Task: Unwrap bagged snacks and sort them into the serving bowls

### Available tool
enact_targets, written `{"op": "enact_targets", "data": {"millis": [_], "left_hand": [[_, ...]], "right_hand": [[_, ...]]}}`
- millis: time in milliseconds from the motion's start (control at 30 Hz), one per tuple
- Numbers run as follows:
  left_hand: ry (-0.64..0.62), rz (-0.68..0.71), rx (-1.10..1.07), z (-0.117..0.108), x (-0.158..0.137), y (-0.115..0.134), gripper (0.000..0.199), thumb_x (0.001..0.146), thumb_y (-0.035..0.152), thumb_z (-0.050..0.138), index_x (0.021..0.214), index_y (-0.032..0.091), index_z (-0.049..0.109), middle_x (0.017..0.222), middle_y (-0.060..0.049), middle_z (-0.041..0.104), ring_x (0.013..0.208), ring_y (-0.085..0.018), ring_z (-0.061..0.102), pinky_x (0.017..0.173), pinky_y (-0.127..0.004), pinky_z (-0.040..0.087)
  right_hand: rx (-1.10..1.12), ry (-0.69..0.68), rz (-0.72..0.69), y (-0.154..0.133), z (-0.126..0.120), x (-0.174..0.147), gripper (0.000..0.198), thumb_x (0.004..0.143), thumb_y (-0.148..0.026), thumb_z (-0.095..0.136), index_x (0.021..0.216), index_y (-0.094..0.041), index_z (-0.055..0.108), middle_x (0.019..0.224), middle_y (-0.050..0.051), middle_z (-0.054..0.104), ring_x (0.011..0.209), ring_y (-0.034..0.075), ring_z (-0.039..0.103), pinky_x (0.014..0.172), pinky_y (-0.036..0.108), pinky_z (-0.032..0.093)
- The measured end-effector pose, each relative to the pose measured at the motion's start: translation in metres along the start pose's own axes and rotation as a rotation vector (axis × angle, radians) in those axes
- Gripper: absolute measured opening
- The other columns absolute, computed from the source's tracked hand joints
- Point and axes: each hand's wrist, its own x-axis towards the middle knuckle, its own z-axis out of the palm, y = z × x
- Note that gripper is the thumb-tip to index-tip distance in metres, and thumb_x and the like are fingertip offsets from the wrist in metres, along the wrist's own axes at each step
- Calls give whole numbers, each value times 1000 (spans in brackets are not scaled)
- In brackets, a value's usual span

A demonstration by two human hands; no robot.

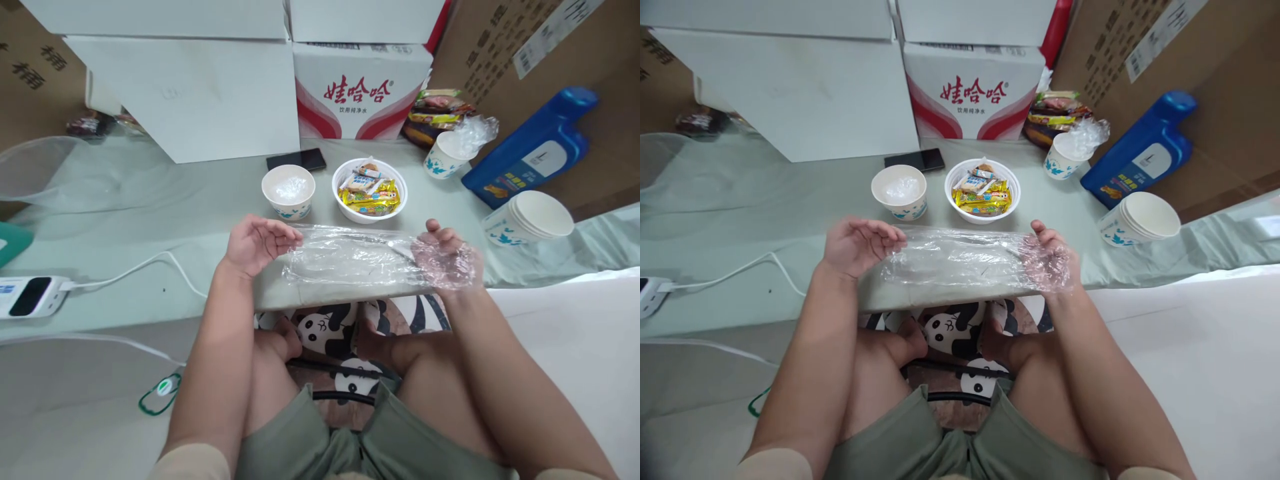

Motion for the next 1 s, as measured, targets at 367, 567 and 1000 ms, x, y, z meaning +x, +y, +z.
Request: {"op": "enact_targets", "data": {"millis": [367, 567, 1000], "left_hand": [[54, 161, 75, 18, -9, -1, 44, 59, 10, 78, 98, 20, 62, 120, -7, 62, 103, -25, 72, 42, -12, 42], [-109, 33, 110, 15, -17, 3, 43, 60, 11, 74, 102, 18, 68, 123, -11, 63, 91, -25, 74, 37, -15, 39], [-38, 44, -64, 16, -5, -13, 60, 71, 39, 84, 124, 28, 60, 133, -9, 66, 110, -28, 71, 76, -32, 62]], "right_hand": [[-108, 90, -34, -5, 0, -1, 14, 63, -36, 63, 66, -27, 73, 106, 0, 75, 105, 22, 69, 82, 34, 58], [-342, -27, -39, -1, 15, 5, 22, 73, -50, 74, 82, -29, 72, 95, 2, 76, 101, 22, 72, 90, 37, 58], [-790, -501, 350, 43, 88, -34, 15, 75, -33, 71, 73, -21, 63, 55, -4, 61, 48, 10, 56, 48, 23, 44]]}}
